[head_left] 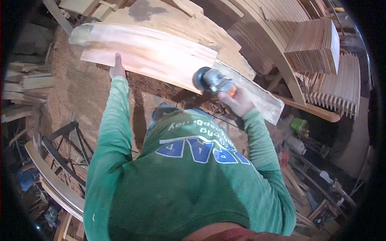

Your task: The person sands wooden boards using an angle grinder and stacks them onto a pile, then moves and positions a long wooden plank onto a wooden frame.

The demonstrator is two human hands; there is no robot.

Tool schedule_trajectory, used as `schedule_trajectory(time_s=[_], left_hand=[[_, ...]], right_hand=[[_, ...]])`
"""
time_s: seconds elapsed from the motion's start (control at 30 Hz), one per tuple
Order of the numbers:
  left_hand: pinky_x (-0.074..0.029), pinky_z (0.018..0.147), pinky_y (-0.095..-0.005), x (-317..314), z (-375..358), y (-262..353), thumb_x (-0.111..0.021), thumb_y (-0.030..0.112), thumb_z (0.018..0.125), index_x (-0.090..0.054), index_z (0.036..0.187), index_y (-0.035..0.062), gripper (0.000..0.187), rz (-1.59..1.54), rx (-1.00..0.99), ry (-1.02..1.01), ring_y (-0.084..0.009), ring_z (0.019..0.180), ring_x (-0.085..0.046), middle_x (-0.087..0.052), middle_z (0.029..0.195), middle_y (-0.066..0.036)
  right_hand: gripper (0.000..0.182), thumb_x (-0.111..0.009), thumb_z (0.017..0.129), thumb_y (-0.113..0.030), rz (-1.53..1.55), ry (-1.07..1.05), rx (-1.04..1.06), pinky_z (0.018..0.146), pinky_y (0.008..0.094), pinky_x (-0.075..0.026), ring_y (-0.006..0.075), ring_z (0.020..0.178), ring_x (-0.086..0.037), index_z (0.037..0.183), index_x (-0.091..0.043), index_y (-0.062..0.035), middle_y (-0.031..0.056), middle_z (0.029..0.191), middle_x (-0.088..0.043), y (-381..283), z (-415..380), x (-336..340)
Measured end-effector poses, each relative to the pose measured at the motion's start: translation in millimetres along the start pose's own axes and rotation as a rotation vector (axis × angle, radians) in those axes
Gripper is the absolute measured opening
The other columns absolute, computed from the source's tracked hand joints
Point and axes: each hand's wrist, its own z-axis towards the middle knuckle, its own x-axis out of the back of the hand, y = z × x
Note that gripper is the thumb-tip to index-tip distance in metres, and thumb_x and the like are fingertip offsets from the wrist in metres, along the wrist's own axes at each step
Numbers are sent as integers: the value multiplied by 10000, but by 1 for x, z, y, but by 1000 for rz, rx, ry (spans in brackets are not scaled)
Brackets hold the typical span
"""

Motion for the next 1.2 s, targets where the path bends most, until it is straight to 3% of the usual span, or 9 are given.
schedule_trajectory(time_s=[0.13, 0.23, 0.33, 0.4, 0.43, 0.6, 0.8, 1.0, 1.2], left_hand=[[-454, 447, -312, -1, -18, -15, -874, 401, 753, -598, 1205, -71, 709, -214, 0, -310, -171, 650, -657, -686, 970, -99], [-579, 675, -379, -8, -13, -23, -842, 246, 821, -622, 1207, 20, 499, -386, 56, -349, -197, 934, -698, -702, 1049, -95], [-594, 623, -344, -12, -16, -20, -824, 181, 835, -619, 1197, 1, 454, -436, 69, -344, -204, 891, -712, -699, 1046, -101], [-543, 541, -328, -16, -10, -27, -851, 267, 799, -600, 1206, -41, 569, -414, 11, -310, -191, 795, -702, -692, 1017, -121], [-517, 500, -320, -18, -9, -29, -865, 310, 781, -591, 1210, -62, 630, -405, -22, -299, -185, 747, -696, -688, 1002, -131], [-409, 434, -279, -21, -15, -26, -869, 329, 773, -631, 1152, -39, 579, -444, -13, -264, -127, 590, -594, -682, 920, -90], [-375, 408, -299, -31, 13, -49, -872, 375, 759, -647, 1080, -27, 562, -419, -109, -202, -138, 484, -516, -662, 797, -63], [-354, 393, -298, -22, -1, -34, -875, 417, 745, -625, 1015, -34, 582, -236, 10, -167, -140, 453, -481, -617, 708, -62], [-392, 421, -303, -27, 17, -48, -883, 486, 709, -624, 979, -76, 675, -238, 29, -180, -153, 463, -483, -598, 706, -73]], right_hand=[[616, -756, 825, -537, -268, -154, -97, 887, 386, -531, 270, 961, -704, 1145, -691, -15, 175, 999, -735, -28, 20, -17], [630, -752, 803, -564, -361, -191, -168, 872, 394, -537, 297, 941, -712, 1123, -700, -24, 190, 972, -735, -40, 39, -13], [625, -710, 831, -554, -202, -52, -71, 904, 390, -524, 302, 988, -703, 1139, -694, -10, 188, 1020, -732, -45, 65, 1], [752, -634, 841, -671, -516, -28, -208, 913, 384, -515, 277, 1025, -695, 1168, -681, 5, 197, 1068, -723, -7, 111, 31], [704, -677, 846, -625, -510, 65, -179, 845, 374, -519, 205, 915, -670, 1101, -697, 32, 155, 967, -721, 18, 132, 40], [633, -653, 877, -558, -490, -76, -187, 857, 355, -514, 200, 891, -649, 1151, -672, 12, 130, 965, -702, -16, 105, 35], [476, -686, 849, -370, -529, -291, 45, 923, 337, -497, 178, 1009, -640, 1169, -668, -18, 118, 1038, -707, -13, 63, 4], [655, -730, 820, -554, -463, -74, -176, 842, 373, -539, 252, 908, -709, 1138, -687, 17, 183, 982, -731, 20, 105, 41], [616, -700, 844, -554, -426, -438, 1, 836, 362, -530, 215, 870, -679, 1111, -687, 0, 121, 897, -720, -27, 64, -4]])
